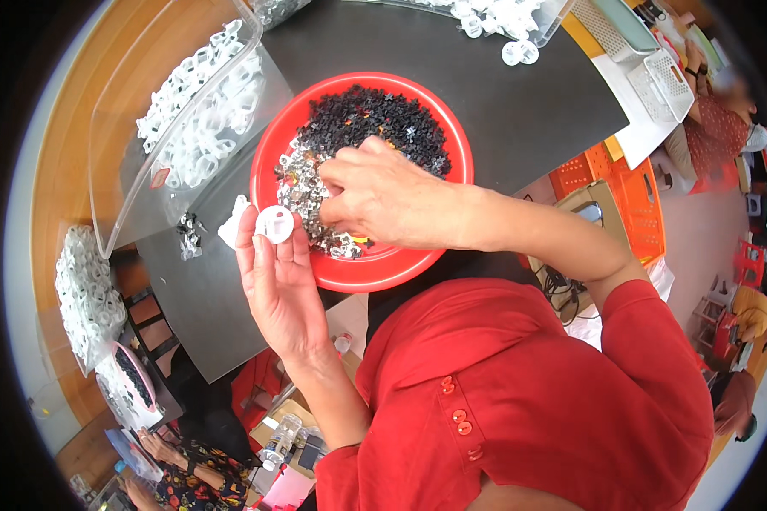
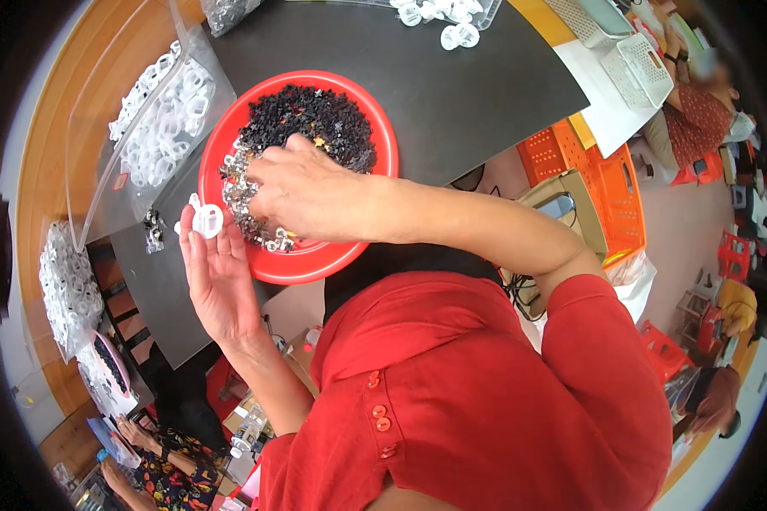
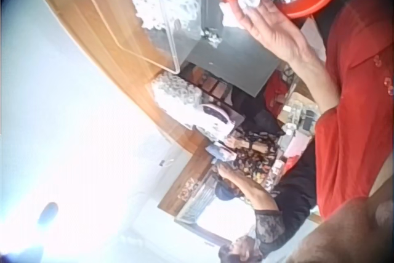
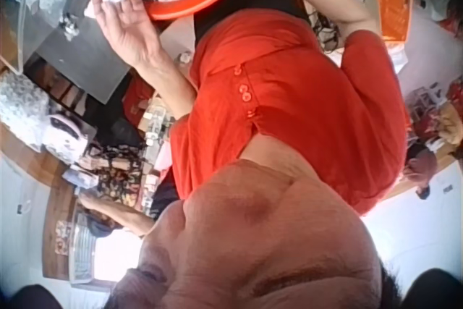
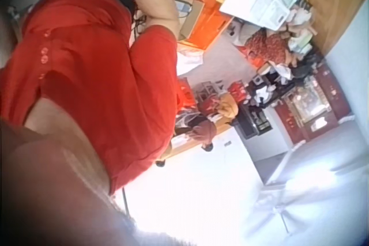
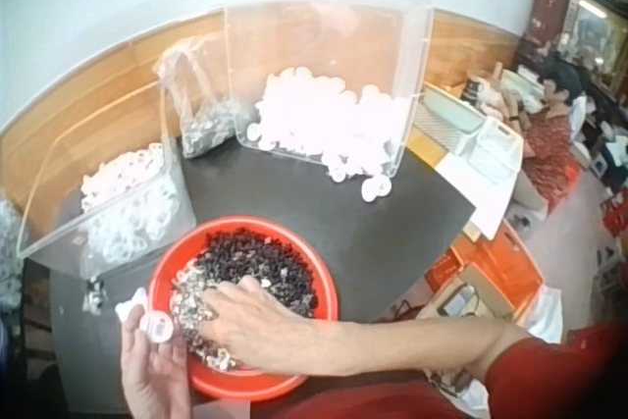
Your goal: Manually sorting and organizing small plastic components into containers.
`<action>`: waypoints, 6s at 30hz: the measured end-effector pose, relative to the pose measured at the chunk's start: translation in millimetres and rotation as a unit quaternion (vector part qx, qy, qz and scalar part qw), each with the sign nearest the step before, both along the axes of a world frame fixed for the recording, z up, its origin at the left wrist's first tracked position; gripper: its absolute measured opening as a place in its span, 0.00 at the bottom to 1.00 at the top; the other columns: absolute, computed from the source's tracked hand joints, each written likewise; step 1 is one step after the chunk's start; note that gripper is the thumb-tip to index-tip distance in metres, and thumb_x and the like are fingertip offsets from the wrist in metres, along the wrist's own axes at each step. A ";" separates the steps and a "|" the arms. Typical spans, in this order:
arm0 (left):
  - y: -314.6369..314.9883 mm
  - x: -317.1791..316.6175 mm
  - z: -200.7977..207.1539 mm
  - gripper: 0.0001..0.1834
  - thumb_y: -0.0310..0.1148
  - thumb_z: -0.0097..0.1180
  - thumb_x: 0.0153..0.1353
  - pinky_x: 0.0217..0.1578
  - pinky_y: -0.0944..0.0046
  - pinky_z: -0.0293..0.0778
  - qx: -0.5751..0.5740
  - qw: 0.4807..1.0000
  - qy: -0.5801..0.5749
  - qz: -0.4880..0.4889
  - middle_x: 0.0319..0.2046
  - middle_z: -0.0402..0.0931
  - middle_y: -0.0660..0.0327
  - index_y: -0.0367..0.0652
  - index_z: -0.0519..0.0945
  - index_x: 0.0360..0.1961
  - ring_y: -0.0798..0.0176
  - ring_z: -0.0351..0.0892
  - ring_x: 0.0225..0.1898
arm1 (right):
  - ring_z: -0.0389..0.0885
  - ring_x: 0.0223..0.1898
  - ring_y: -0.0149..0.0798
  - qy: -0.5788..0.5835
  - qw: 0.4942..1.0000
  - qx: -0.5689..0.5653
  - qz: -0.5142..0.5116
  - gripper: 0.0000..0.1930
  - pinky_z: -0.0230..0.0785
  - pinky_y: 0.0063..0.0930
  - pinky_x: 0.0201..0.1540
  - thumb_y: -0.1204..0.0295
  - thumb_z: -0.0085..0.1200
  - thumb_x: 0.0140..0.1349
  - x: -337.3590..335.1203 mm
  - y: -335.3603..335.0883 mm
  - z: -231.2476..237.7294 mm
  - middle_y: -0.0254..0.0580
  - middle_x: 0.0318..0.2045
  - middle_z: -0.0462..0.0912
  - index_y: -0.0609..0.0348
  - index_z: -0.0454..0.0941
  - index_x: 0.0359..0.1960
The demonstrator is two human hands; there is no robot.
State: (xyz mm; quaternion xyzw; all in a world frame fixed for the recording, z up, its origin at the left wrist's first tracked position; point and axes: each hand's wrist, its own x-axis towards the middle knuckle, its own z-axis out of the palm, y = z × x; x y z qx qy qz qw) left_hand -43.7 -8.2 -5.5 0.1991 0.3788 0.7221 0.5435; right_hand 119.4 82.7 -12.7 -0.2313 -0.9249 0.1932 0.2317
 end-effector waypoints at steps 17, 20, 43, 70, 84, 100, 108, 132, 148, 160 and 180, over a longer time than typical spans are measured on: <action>0.8 4.5 -0.1 0.18 0.26 0.49 0.66 0.54 0.60 0.71 0.004 1.000 0.024 0.003 0.50 0.73 0.54 0.33 0.69 0.57 0.61 0.74 0.52 | 0.75 0.38 0.39 0.020 0.997 0.029 -0.072 0.04 0.62 0.35 0.41 0.71 0.58 0.55 -2.1 10.2 -1.7 0.36 0.31 0.74 0.54 0.78 0.30; 0.7 6.6 0.5 0.17 0.26 0.49 0.67 0.54 0.60 0.70 0.001 1.000 0.027 0.011 0.50 0.73 0.54 0.33 0.69 0.56 0.60 0.74 0.52 | 0.74 0.38 0.38 -0.005 0.996 0.054 -0.069 0.04 0.61 0.34 0.40 0.71 0.58 0.54 -7.5 8.9 -4.5 0.35 0.30 0.73 0.54 0.78 0.31; 2.4 45.2 18.4 0.04 0.28 0.55 0.64 0.42 0.70 0.70 -0.003 0.970 0.243 -0.012 0.38 0.77 0.63 0.41 0.76 0.39 0.72 0.75 0.40 | 0.76 0.35 0.31 0.287 0.915 -0.279 -0.052 0.07 0.68 0.28 0.39 0.71 0.56 0.60 22.7 -4.1 32.9 0.39 0.32 0.77 0.63 0.79 0.34; 13.4 41.5 12.7 0.29 0.24 0.56 0.61 0.60 0.61 0.68 -0.019 0.992 0.092 -0.090 0.52 0.73 0.56 0.37 0.63 0.64 0.63 0.73 0.55 | 0.74 0.35 0.39 0.182 0.969 -0.086 -0.143 0.04 0.61 0.35 0.40 0.72 0.51 0.61 27.1 -17.7 38.1 0.36 0.32 0.74 0.58 0.72 0.33; 13.6 42.5 6.7 0.24 0.20 0.56 0.60 0.51 0.66 0.73 0.000 0.985 0.163 -0.058 0.48 0.75 0.58 0.37 0.70 0.58 0.67 0.75 0.49 | 0.68 0.30 0.38 0.082 0.980 0.097 -0.153 0.04 0.58 0.35 0.39 0.75 0.52 0.55 21.4 -22.4 38.4 0.41 0.28 0.69 0.62 0.73 0.28; 13.9 38.4 1.2 0.21 0.21 0.54 0.62 0.55 0.64 0.72 -0.039 0.995 0.055 -0.072 0.52 0.75 0.56 0.38 0.71 0.57 0.65 0.75 0.52 | 0.74 0.32 0.35 0.111 0.973 0.142 -0.146 0.07 0.61 0.37 0.44 0.71 0.52 0.55 20.5 -24.7 28.8 0.37 0.32 0.74 0.57 0.77 0.35; 15.5 42.6 3.4 0.20 0.23 0.52 0.64 0.59 0.61 0.69 -0.033 0.998 0.014 -0.053 0.57 0.70 0.53 0.38 0.71 0.57 0.61 0.72 0.56 | 0.80 0.30 0.31 0.286 0.881 -0.338 -0.165 0.06 0.71 0.26 0.33 0.75 0.55 0.60 13.9 -21.2 22.6 0.39 0.30 0.81 0.63 0.78 0.37; 19.8 19.2 5.4 0.21 0.24 0.51 0.63 0.54 0.61 0.73 -0.083 0.992 -0.084 -0.035 0.54 0.71 0.48 0.37 0.68 0.57 0.59 0.75 0.50 | 0.83 0.28 0.40 0.282 0.890 -0.309 -0.184 0.05 0.74 0.31 0.32 0.76 0.55 0.57 9.7 -2.2 22.5 0.47 0.28 0.83 0.66 0.80 0.32; 11.3 6.5 10.5 0.20 0.24 0.49 0.65 0.48 0.67 0.77 -0.080 0.994 0.069 -0.022 0.59 0.67 0.48 0.35 0.67 0.58 0.64 0.78 0.46 | 0.76 0.36 0.37 0.003 0.990 0.061 -0.130 0.04 0.60 0.33 0.39 0.72 0.59 0.51 8.2 7.3 -2.6 0.37 0.29 0.74 0.56 0.79 0.28; 10.9 16.5 8.7 0.10 0.24 0.57 0.61 0.39 0.73 0.75 -0.051 0.977 0.202 0.034 0.53 0.75 0.50 0.37 0.77 0.44 0.73 0.77 0.35 | 0.77 0.31 0.36 -0.153 0.967 0.200 -0.029 0.05 0.60 0.32 0.36 0.72 0.52 0.51 -2.3 16.2 11.8 0.38 0.26 0.76 0.58 0.79 0.23; 10.2 42.2 1.5 0.08 0.22 0.60 0.57 0.36 0.69 0.73 0.045 0.851 0.511 0.113 0.39 0.79 0.57 0.38 0.80 0.39 0.65 0.78 0.37 | 0.78 0.35 0.22 0.236 0.771 -0.584 -0.097 0.12 0.73 0.18 0.39 0.68 0.56 0.65 19.5 -9.4 28.1 0.36 0.33 0.83 0.67 0.81 0.40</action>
